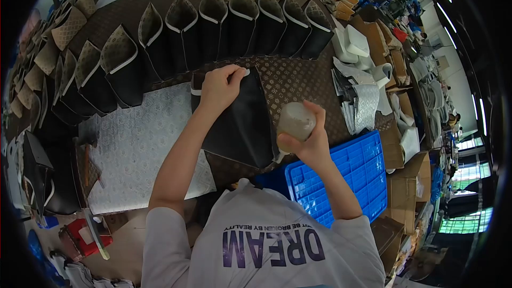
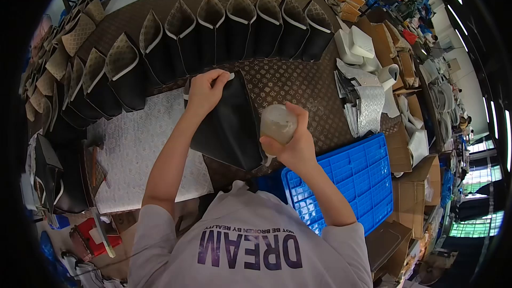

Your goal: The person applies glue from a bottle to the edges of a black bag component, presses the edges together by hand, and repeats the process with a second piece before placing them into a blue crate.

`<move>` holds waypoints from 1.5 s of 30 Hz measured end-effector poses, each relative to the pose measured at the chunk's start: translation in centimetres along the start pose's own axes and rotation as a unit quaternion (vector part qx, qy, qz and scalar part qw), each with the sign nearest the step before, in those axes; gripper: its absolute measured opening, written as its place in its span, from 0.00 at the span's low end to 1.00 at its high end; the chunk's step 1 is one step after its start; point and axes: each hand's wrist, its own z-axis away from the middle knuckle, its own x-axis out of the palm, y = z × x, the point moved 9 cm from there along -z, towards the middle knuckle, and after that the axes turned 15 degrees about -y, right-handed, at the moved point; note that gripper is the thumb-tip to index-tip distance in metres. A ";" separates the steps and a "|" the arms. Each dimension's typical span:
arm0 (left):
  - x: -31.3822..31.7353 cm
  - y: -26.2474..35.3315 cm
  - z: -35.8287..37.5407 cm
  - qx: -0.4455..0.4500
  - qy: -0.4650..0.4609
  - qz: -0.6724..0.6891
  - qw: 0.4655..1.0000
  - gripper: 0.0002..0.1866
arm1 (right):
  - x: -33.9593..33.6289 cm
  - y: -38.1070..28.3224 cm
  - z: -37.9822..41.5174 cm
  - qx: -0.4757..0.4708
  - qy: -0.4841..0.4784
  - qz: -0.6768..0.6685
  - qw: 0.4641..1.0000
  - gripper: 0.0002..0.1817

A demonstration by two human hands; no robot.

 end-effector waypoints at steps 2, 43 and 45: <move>-0.4 0.2 0.0 0.009 0.003 0.009 1.000 0.12 | -1.3 1.0 -0.3 0.008 0.018 -0.099 0.995 0.45; 26.2 16.0 -11.3 0.118 -0.276 0.010 0.954 0.12 | 4.2 39.1 37.6 0.008 0.565 -0.806 0.176 0.23; 29.4 16.0 -15.1 0.104 -0.274 -0.005 0.956 0.13 | 4.6 38.7 38.4 -0.026 0.575 -0.805 0.144 0.23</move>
